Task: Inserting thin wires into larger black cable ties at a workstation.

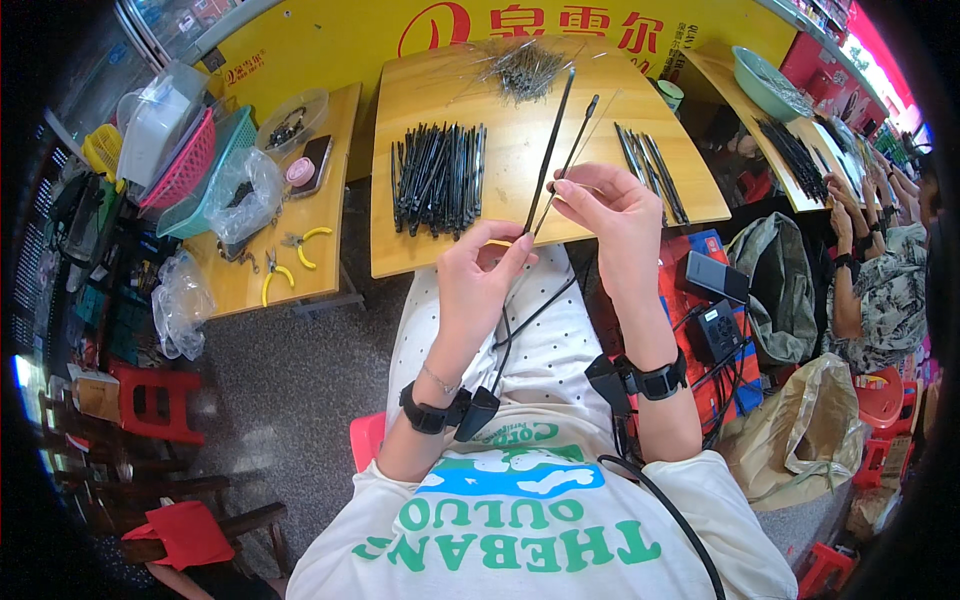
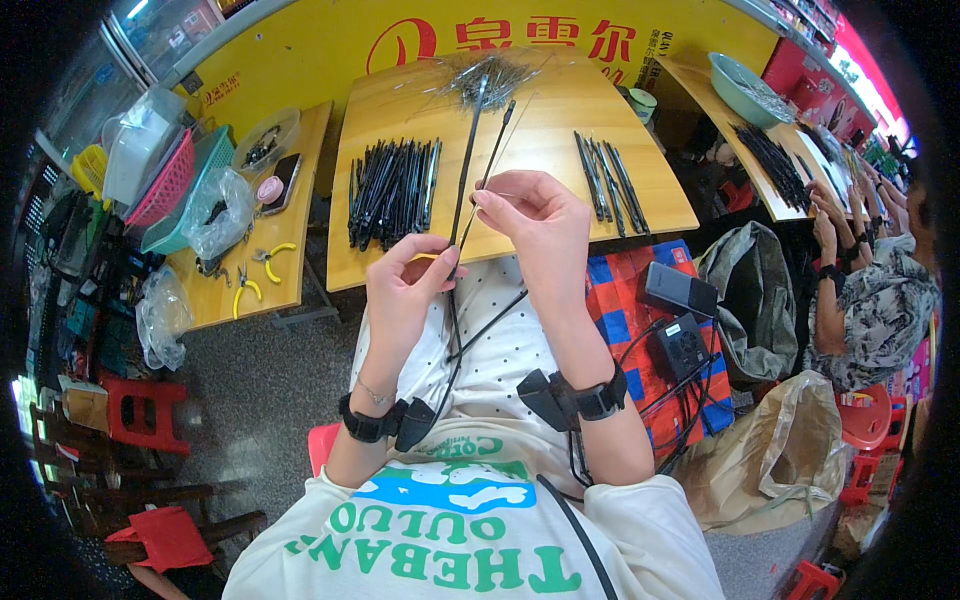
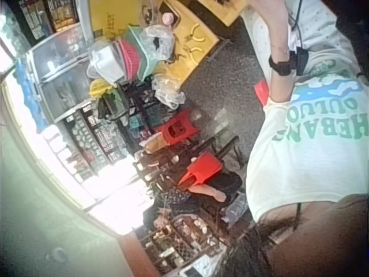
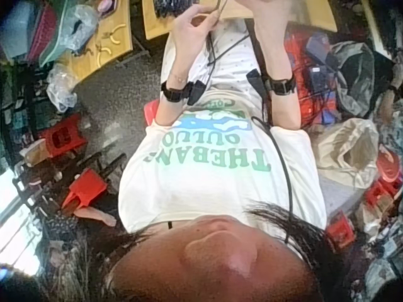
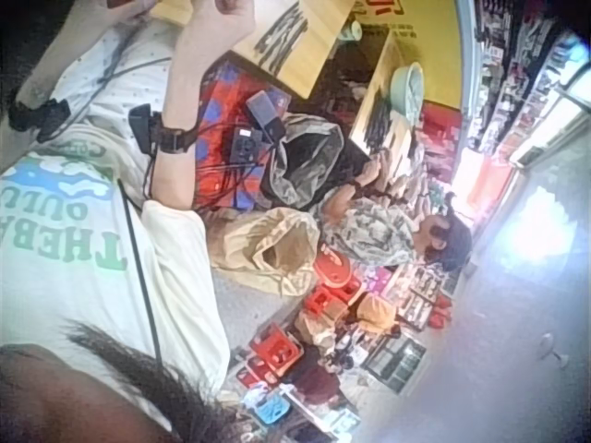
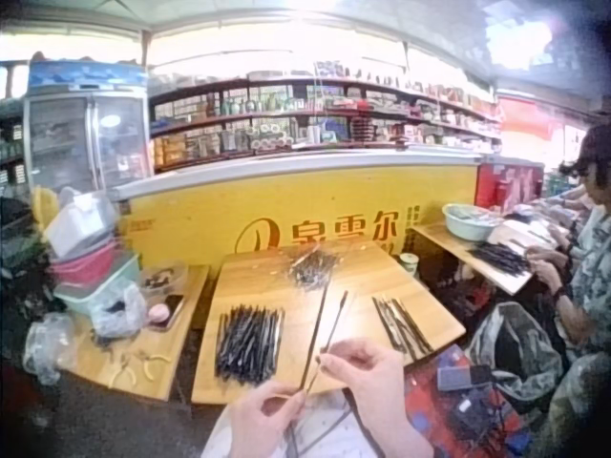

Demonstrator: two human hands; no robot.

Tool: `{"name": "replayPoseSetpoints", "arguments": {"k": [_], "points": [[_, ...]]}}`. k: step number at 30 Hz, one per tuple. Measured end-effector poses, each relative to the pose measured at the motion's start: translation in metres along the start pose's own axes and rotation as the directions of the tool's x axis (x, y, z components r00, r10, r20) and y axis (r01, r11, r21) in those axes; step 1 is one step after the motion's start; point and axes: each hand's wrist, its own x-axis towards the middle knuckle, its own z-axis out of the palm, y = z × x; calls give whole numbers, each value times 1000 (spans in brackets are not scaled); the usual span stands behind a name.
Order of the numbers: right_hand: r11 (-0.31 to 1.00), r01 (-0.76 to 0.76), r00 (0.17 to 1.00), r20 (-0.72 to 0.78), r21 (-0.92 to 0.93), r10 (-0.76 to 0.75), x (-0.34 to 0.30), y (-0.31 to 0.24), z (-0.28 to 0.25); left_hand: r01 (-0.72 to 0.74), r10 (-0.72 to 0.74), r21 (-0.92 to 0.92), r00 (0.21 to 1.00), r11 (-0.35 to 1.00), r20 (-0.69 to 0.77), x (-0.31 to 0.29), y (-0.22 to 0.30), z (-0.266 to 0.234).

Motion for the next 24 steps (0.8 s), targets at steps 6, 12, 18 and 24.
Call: {"name": "replayPoseSetpoints", "arguments": {"k": [6,12,18,24], "points": [[1000,-26,999,32,0,26,2,-3,-2,7,-8,39,1000,999,12,-1,3,-1],[999,-10,998,59,-31,12,5,1,-6,-48,48,116,999,992,10,0,-3,-3],[996,-6,998,67,-84,12,7,3,-12,-48,47,136,999,989,15,0,-1,0],[998,-11,999,40,-60,14,6,3,-7,-18,19,105,1000,994,-6,1,-1,0]]}}
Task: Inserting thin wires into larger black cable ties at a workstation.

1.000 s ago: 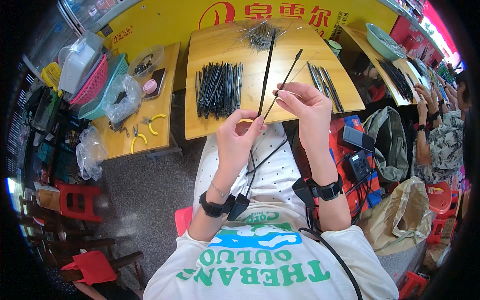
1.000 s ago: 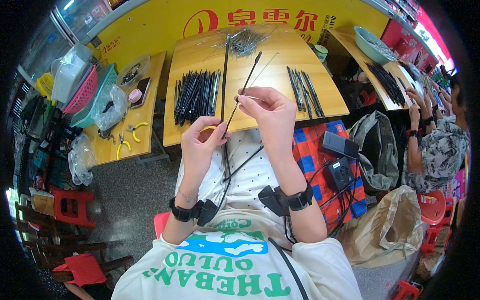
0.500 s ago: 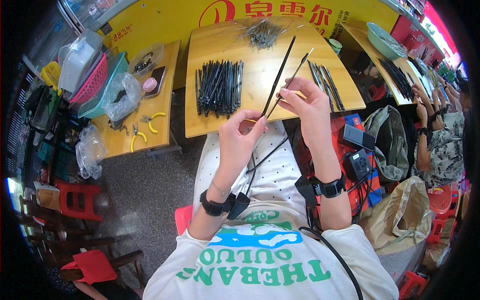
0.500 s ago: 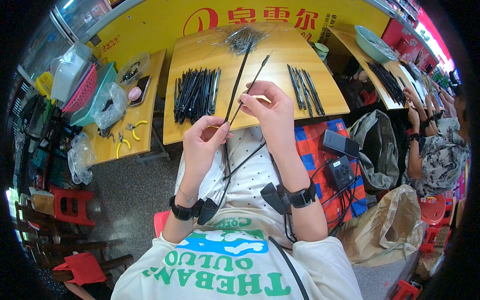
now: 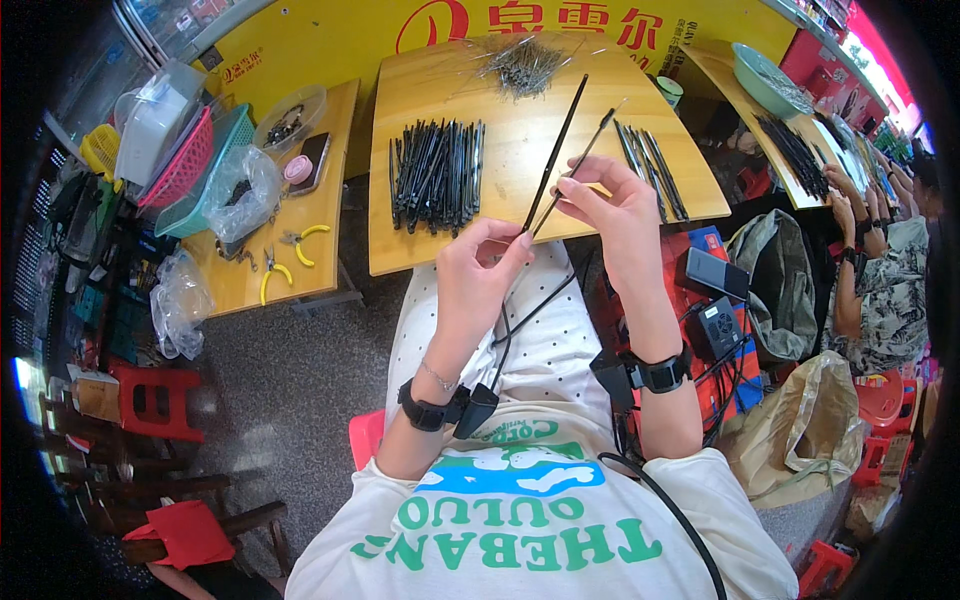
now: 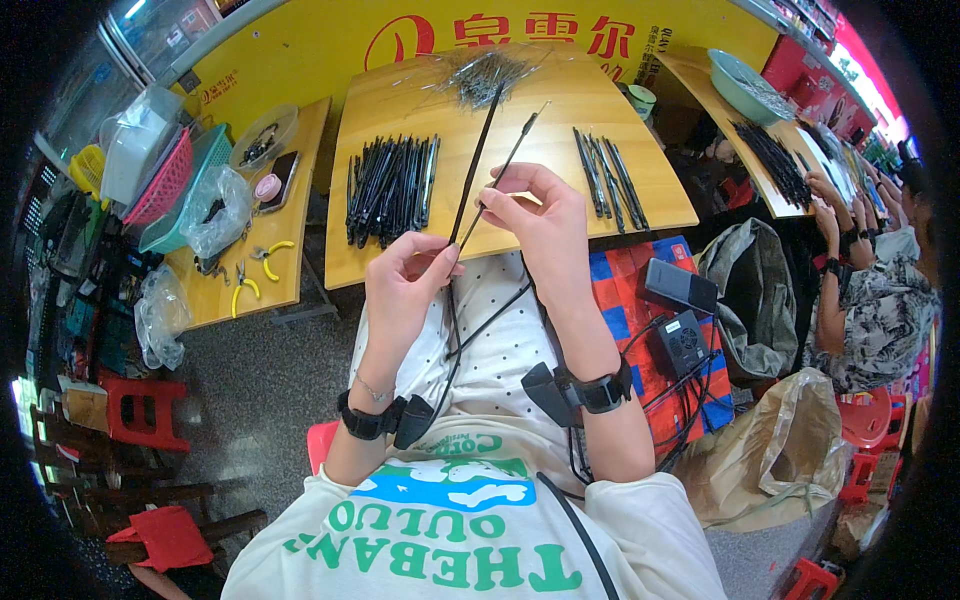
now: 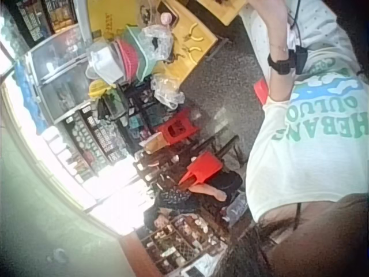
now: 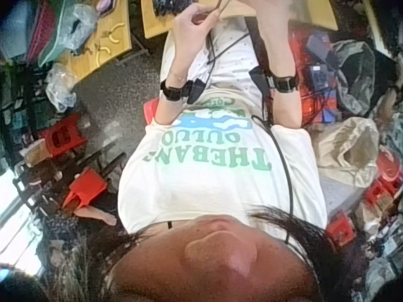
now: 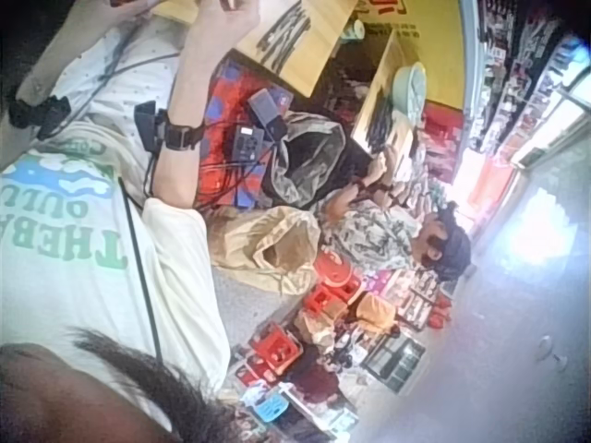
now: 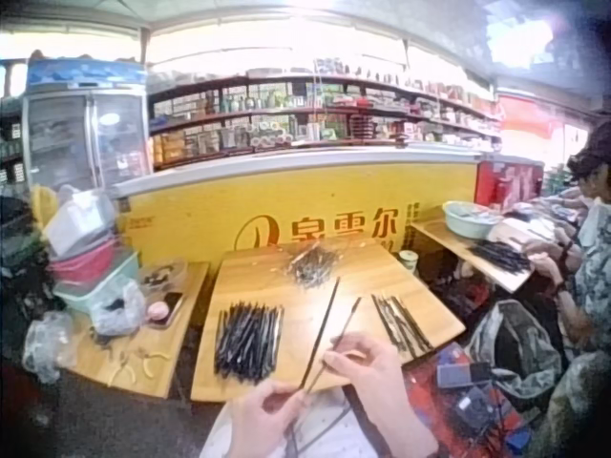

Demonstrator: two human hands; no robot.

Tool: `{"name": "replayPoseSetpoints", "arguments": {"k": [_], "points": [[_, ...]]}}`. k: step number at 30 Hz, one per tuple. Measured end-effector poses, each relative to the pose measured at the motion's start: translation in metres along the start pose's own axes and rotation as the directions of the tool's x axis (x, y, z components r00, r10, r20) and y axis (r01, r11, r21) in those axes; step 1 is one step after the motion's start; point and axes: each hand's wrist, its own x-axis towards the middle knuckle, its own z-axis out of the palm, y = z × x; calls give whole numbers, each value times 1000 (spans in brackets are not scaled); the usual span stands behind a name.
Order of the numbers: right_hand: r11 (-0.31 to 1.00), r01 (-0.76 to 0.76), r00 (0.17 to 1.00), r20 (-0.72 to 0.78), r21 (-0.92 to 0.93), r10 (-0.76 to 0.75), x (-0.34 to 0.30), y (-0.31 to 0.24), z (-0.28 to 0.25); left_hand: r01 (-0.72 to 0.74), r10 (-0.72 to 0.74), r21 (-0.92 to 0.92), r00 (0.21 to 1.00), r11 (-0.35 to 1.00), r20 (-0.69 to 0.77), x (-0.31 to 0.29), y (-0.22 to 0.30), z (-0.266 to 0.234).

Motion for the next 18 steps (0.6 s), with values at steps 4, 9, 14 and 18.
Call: {"name": "replayPoseSetpoints", "arguments": {"k": [4,9,14,18], "points": [[966,-176,975,105,-187,198,0,3,0,28,-29,63,999,998,25,0,1,-1],[961,-154,972,137,-228,189,17,5,-26,1,-22,111,983,994,180,0,-8,-1],[373,106,876,-90,-922,-473,84,30,-146,-94,41,231,974,968,222,3,-19,-9],[146,-231,897,-268,-962,-351,109,65,-200,-125,24,445,974,887,225,5,-24,-18]]}}
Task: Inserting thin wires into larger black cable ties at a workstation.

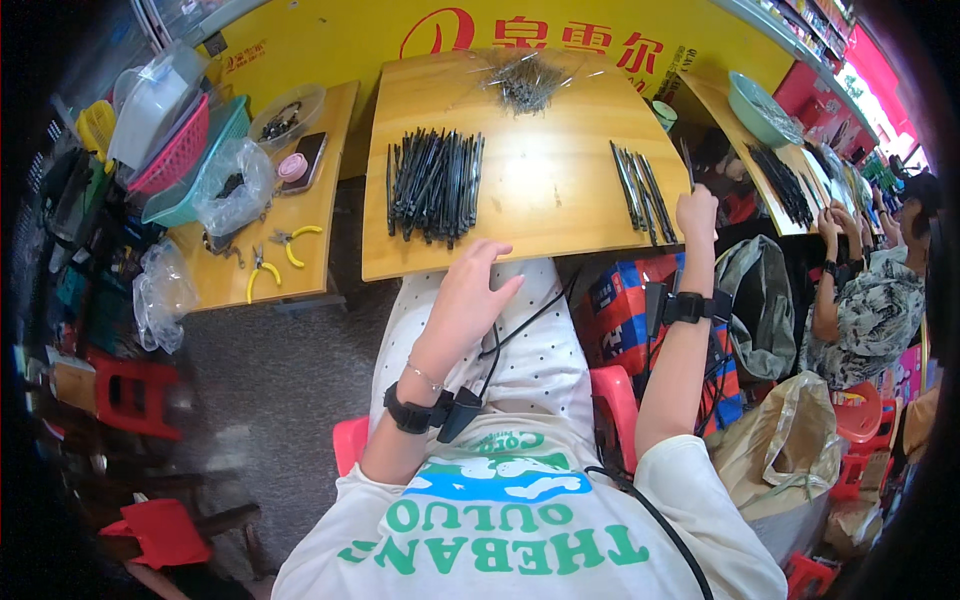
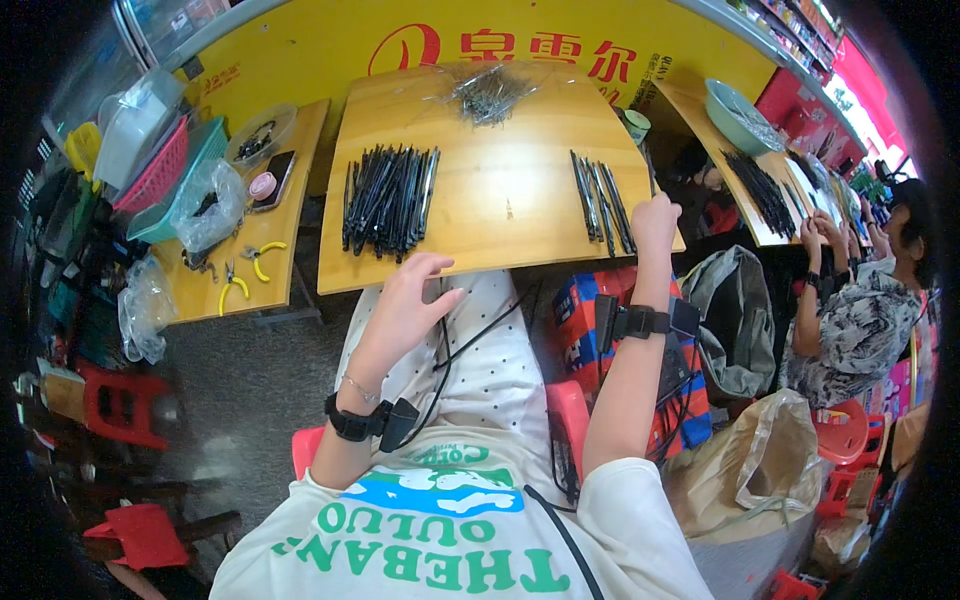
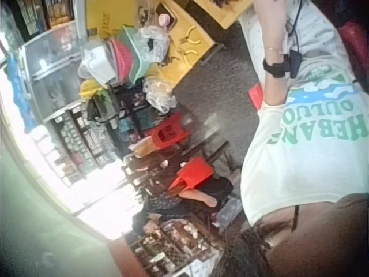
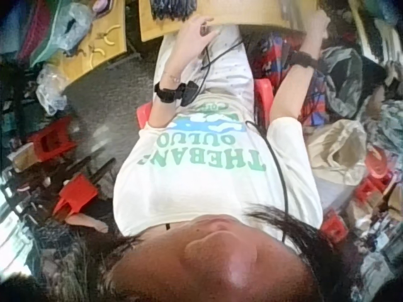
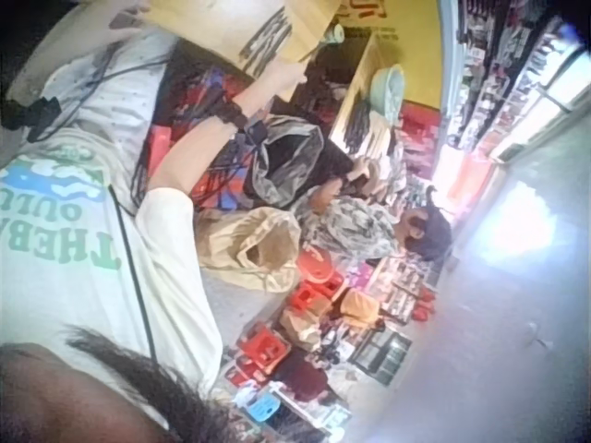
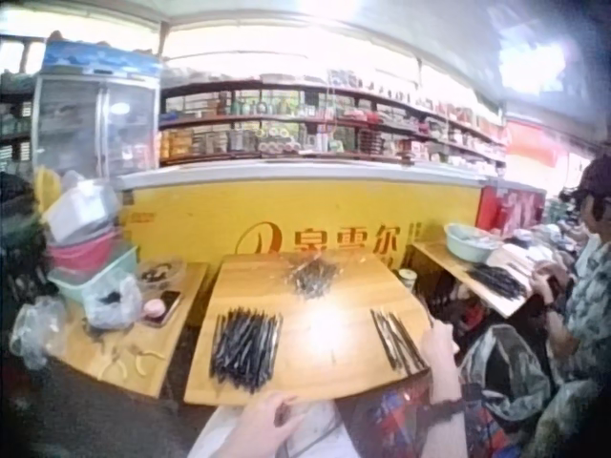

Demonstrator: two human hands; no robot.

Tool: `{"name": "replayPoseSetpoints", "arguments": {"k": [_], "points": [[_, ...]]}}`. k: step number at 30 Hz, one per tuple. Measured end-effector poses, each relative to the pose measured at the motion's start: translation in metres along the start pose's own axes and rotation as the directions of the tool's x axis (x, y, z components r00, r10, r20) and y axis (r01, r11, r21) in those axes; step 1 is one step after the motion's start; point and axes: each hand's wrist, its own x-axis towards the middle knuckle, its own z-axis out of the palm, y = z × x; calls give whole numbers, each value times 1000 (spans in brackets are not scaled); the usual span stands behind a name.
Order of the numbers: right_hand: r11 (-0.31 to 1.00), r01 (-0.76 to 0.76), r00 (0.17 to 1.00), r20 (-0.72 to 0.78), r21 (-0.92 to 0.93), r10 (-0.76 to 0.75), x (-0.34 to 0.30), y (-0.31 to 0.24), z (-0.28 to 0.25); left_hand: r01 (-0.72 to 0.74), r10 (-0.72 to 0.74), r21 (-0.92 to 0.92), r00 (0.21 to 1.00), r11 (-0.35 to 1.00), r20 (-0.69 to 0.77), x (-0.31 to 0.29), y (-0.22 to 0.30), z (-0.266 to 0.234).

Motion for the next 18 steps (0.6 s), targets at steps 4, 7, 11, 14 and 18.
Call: {"name": "replayPoseSetpoints", "arguments": {"k": [4,7,11,14,18], "points": [[978,82,977,208,-193,-40,6,33,28,-101,125,187,985,977,-118,-2,-16,10],[985,42,982,187,-165,-11,0,18,37,-86,120,188,977,978,-178,2,-33,7],[986,37,976,220,-166,0,6,26,35,-29,51,166,990,986,-132,8,-43,-2],[974,-27,956,280,-224,91,-3,-1,25,-24,47,155,989,988,-142,8,-47,-5],[973,-91,960,242,-214,143,-10,-13,16,8,34,213,981,977,-193,12,-43,9]]}}
